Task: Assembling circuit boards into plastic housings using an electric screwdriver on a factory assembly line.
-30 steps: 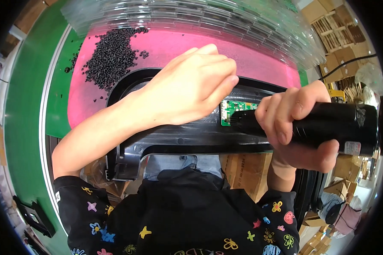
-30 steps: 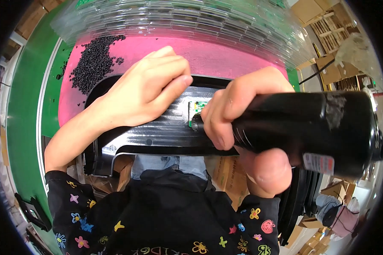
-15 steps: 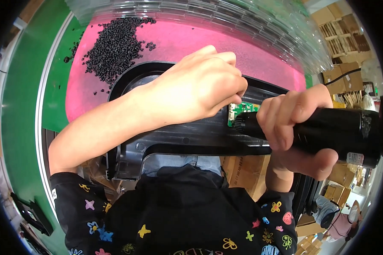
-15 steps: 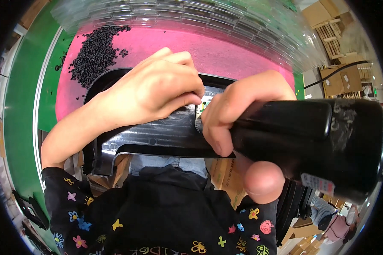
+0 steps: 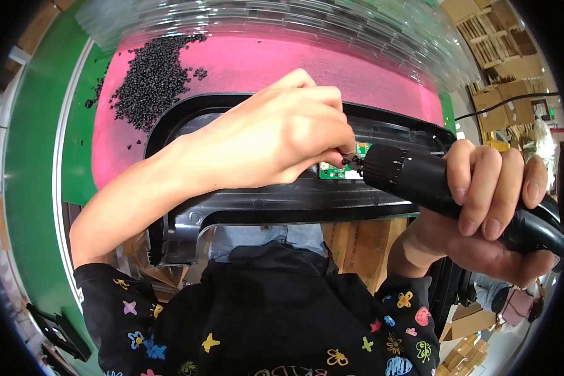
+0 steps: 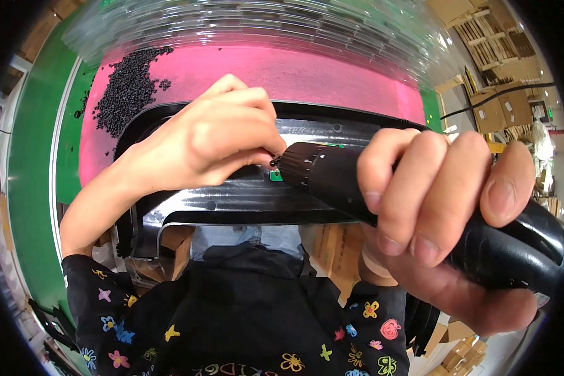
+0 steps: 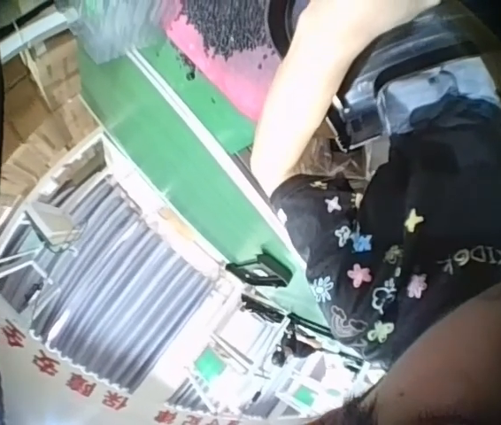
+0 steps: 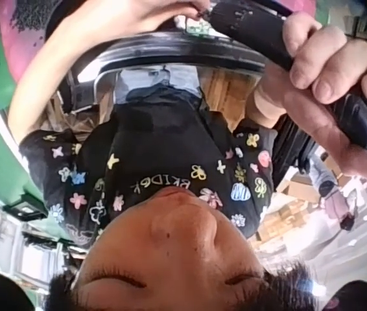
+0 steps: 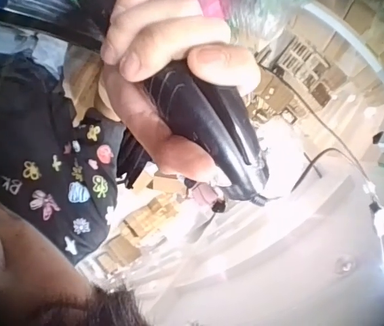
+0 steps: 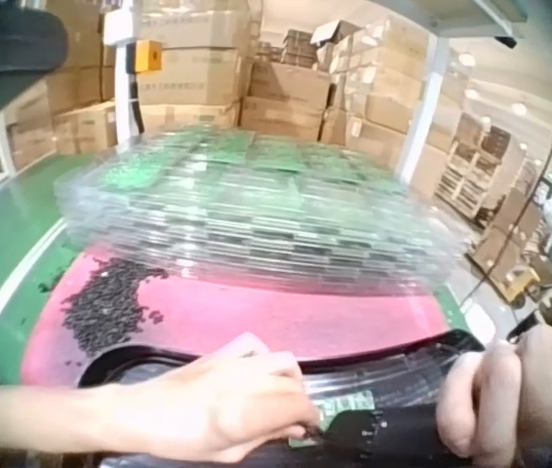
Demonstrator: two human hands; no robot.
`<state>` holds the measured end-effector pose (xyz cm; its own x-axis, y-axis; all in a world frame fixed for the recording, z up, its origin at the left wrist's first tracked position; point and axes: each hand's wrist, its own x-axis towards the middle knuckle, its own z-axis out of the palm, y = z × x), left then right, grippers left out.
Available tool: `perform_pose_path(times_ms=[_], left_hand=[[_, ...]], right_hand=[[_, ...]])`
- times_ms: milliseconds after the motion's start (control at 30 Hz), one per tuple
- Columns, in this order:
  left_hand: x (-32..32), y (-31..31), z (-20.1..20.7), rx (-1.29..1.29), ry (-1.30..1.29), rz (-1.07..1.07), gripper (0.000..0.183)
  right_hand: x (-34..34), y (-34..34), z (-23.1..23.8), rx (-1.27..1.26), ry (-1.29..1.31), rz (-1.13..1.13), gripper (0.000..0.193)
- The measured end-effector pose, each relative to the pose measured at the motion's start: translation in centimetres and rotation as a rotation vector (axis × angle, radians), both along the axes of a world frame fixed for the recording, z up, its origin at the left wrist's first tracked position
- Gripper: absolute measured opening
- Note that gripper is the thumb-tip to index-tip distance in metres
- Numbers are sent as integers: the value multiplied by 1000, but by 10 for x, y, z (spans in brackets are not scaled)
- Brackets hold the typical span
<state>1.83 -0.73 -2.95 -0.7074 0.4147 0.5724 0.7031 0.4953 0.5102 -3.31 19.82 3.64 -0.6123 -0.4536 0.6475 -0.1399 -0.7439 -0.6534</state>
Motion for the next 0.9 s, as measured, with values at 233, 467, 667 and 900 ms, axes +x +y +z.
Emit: perform_pose_path(times_ms=[233, 467, 667, 900], left_hand=[[4, 5, 5, -160, 32, 90, 19], [9, 5, 17, -219, 17, 72, 23], [45, -65, 61, -23, 286, 573, 84], [81, -81, 58, 53, 317, 635, 76]], right_hand=[[-2, 5, -2, 47, 46, 26, 53], [2, 15, 2, 49, 47, 29, 52], [-31, 54, -10, 267, 152, 46, 57], [-44, 38, -33, 205, 47, -22, 60]])
